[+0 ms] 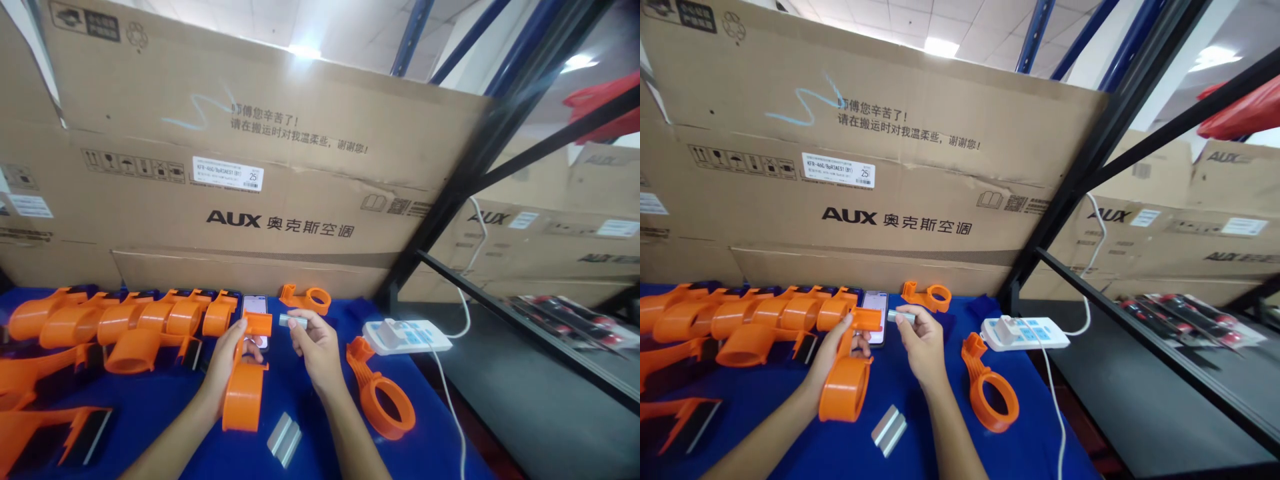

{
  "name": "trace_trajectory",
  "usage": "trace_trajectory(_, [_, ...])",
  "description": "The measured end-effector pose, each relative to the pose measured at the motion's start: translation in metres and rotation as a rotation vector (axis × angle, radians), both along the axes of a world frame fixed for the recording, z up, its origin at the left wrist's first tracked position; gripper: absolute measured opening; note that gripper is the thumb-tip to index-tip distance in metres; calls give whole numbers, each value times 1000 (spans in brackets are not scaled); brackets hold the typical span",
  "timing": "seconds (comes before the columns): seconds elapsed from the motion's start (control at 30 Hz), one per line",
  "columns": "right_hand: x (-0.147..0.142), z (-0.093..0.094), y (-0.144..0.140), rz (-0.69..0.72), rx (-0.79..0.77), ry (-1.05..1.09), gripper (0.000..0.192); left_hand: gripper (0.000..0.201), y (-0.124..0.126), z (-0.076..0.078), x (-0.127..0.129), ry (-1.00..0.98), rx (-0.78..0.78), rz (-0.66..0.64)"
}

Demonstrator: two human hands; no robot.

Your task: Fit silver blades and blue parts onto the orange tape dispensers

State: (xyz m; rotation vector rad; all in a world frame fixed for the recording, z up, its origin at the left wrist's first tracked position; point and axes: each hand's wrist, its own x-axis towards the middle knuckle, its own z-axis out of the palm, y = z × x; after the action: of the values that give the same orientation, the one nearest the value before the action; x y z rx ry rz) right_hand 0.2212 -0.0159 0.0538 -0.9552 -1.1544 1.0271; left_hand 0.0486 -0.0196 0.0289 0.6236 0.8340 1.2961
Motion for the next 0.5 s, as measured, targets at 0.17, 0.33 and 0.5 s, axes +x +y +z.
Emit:
trace_trajectory(0.17, [2,-1,2,-12,19,-31,36,41,2,-1,0,-31,-13,7])
trace_trajectory(0.33, [0,-6,1,-103,127,-268,33,48,1,-2,-9,-127,-83,-159])
trace_trajectory(0.5, [-7,-5,-5,51,237,-509,30,60,-2,-2,-12,-221,-90,-357])
